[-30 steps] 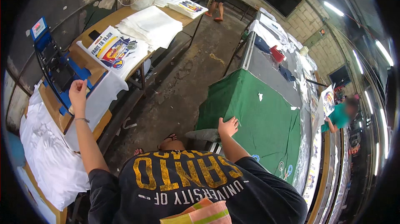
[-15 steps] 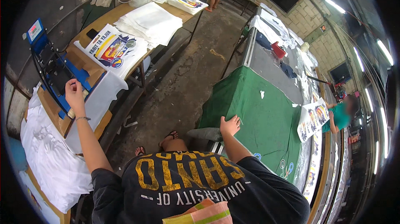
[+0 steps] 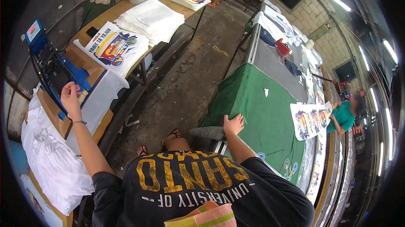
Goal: Printing designs onto white t-shirts using a manual heat press machine in a garment workshop.
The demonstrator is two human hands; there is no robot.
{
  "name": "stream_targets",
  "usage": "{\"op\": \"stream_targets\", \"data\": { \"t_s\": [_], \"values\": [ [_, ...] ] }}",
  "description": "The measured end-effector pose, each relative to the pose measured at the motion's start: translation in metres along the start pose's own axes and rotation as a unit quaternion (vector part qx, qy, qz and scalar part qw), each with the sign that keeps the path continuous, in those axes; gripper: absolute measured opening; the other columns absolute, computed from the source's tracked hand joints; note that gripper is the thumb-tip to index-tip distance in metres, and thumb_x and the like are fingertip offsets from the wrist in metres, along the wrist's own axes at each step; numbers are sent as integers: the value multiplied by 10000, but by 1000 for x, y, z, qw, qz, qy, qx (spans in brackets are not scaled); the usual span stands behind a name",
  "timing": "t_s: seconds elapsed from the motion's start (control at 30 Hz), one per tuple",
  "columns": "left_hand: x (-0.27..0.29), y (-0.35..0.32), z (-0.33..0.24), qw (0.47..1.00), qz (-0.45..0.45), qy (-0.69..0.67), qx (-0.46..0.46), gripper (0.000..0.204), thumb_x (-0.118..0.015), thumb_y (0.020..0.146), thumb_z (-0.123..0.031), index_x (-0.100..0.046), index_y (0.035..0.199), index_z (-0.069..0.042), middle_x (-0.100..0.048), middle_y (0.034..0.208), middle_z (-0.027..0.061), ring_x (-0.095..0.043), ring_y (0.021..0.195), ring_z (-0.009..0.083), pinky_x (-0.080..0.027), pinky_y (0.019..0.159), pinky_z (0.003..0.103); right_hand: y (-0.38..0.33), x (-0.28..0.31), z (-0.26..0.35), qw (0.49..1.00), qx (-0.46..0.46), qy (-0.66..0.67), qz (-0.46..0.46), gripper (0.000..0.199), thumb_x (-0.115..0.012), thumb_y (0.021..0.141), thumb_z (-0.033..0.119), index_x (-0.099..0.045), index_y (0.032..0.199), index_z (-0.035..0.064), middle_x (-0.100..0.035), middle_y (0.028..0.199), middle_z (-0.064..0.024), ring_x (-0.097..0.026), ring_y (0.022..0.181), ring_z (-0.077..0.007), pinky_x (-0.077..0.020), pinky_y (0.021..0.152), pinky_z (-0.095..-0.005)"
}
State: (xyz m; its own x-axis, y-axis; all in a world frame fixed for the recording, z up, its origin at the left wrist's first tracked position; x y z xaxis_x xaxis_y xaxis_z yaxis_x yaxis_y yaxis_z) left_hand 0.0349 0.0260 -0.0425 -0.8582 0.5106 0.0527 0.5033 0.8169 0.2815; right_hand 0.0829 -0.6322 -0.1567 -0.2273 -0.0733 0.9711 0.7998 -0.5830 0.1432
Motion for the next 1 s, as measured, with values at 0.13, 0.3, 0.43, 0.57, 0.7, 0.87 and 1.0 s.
{"op": "stream_targets", "data": {
  "t_s": [0.13,0.3,0.43,0.57,0.7,0.87,1.0],
  "values": [
    [-1,-3,-5,1000,-9,-4,-23,182,-611,897,-150,-621,935,28,-639,776,55,-593,689,91,-484,585,214,0,0,0,1000,-1,1,0,833,-566,748,470,-334,1374,-28,-347,1428,-212,-299,1334,-351,-240,1069,-464],
    [0,1,-3,999,25,-30,27,193,-618,894,-153,-613,940,34,-627,755,52,-573,654,86,-473,577,211,-1,1,0,1000,2,4,-1,831,-574,747,467,-335,1373,-24,-346,1429,-212,-301,1334,-352,-239,1071,-464],
    [0,1,-3,999,36,-21,6,195,-618,895,-156,-611,942,32,-620,740,53,-561,635,83,-468,574,210,-1,3,1,1000,-4,3,5,833,-572,747,473,-335,1375,-21,-350,1428,-208,-303,1332,-352,-237,1072,-465],
    [-1,-1,-8,998,36,-36,24,214,-635,888,-186,-625,939,22,-613,728,32,-549,629,69,-465,576,199,-1,4,2,1000,-7,-7,3,838,-572,745,478,-336,1376,-20,-352,1428,-206,-305,1332,-350,-236,1072,-466],
    [-2,-2,-12,998,34,-24,37,232,-651,880,-213,-638,936,11,-610,726,12,-542,633,54,-463,575,191,-1,2,1,1000,-4,1,-1,836,-572,744,478,-340,1374,-20,-353,1427,-206,-308,1330,-350,-236,1072,-467],
    [-1,-1,-10,999,39,-16,23,214,-649,881,-204,-635,940,2,-608,726,11,-543,639,55,-463,577,190,-1,0,0,1000,0,-13,-6,827,-574,745,476,-351,1365,-24,-358,1423,-204,-317,1323,-350,-255,1061,-472],
    [-1,0,-8,998,43,-15,37,204,-649,883,-210,-625,957,-22,-604,742,0,-540,649,56,-455,591,187,-1,-1,-1,1000,2,-10,-8,825,-576,745,475,-353,1362,-25,-365,1417,-206,-321,1320,-347,-262,1055,-474]
  ]
}}
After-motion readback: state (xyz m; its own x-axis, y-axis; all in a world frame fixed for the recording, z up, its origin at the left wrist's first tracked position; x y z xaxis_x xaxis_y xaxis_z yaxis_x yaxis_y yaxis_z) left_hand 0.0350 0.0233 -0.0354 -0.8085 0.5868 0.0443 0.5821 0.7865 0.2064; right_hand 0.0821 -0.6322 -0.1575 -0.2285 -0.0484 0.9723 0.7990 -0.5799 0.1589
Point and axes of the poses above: each hand's wrist, its own y-axis towards the middle knuckle, its own x-axis out of the back of the hand, z = x × y, the point moved 1 cm from there along y, towards the middle knuckle
